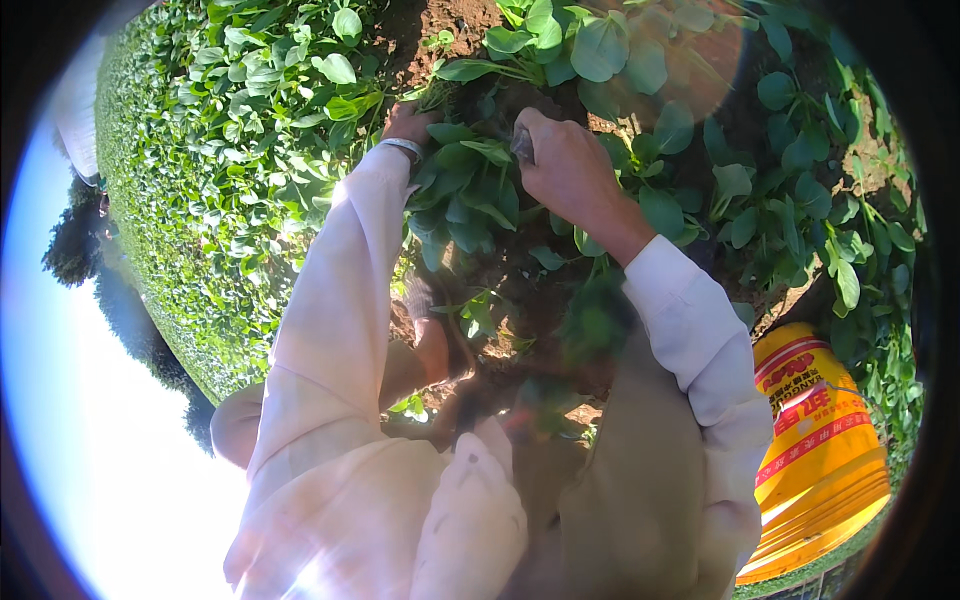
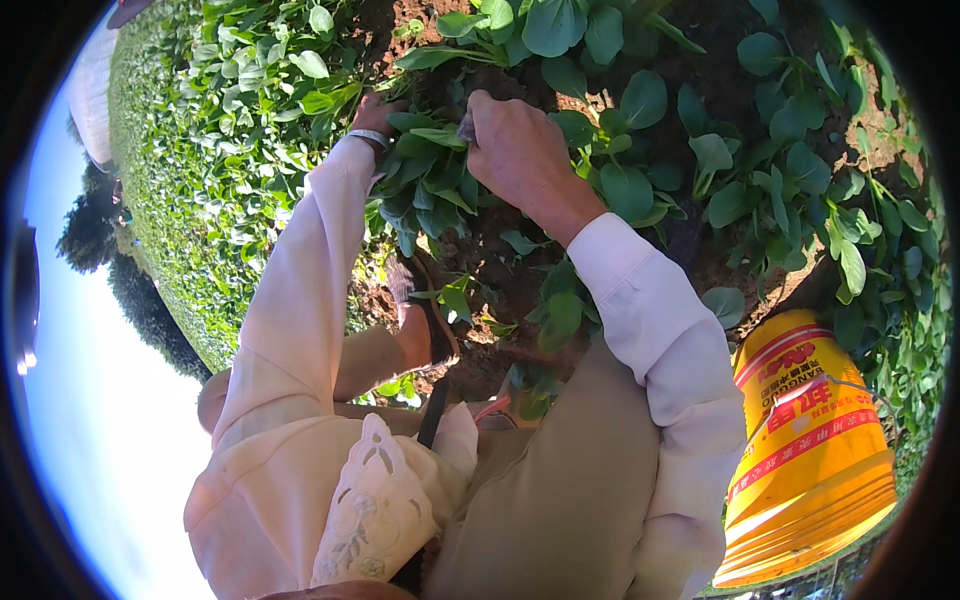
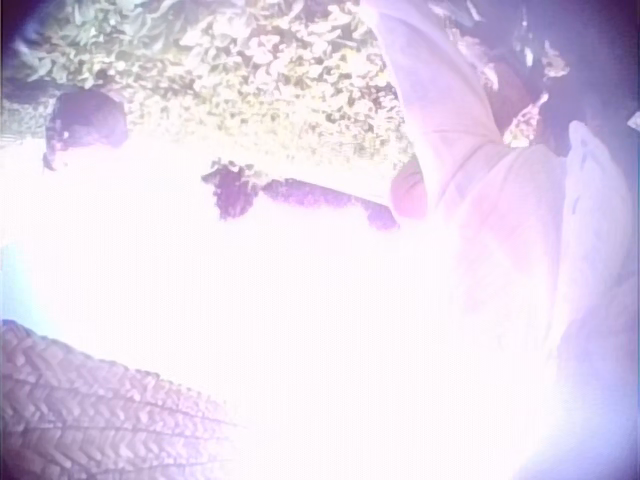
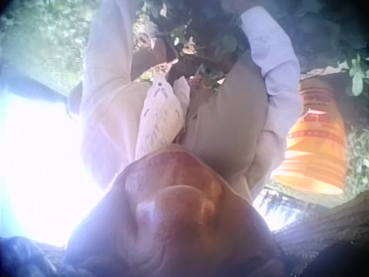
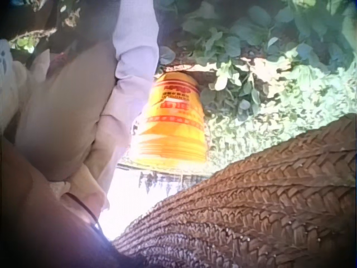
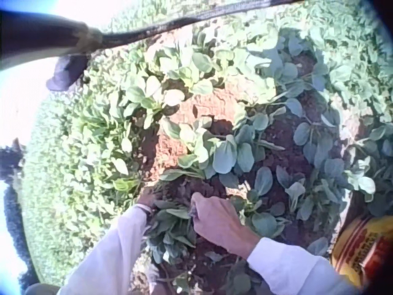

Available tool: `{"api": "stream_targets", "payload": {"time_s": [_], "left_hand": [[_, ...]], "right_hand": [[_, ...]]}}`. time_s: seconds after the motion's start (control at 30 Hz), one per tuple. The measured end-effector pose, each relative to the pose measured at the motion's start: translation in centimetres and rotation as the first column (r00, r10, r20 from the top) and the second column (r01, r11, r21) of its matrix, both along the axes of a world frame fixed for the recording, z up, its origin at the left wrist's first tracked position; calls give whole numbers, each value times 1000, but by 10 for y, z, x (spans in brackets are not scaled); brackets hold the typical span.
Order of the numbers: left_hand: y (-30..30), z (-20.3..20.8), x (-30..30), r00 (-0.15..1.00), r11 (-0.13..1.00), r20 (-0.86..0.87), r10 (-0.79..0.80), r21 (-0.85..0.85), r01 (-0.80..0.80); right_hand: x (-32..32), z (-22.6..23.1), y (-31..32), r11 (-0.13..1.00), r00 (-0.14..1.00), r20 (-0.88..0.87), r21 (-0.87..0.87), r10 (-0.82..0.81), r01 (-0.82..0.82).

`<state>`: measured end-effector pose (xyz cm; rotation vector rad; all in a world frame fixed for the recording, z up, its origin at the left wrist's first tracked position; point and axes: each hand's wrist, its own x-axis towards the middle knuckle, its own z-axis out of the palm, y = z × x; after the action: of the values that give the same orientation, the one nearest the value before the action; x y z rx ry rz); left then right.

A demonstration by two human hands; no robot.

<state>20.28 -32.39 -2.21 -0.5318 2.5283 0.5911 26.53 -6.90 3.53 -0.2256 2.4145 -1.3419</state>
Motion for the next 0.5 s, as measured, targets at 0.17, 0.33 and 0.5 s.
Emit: {"api": "stream_targets", "payload": {"time_s": [0.17,0.33,0.5], "left_hand": [[11,2,1,996,999,85,38,21,-39],[8,16,-4,971,982,146,190,-48,-185],[-19,41,24,891,885,-50,-452,-152,440]], "right_hand": [[12,-6,-22,995,999,-8,90,39,-38],[-5,-11,-20,1000,999,46,-11,-17,18],[2,9,5,999,998,47,-12,38,-38]]}}
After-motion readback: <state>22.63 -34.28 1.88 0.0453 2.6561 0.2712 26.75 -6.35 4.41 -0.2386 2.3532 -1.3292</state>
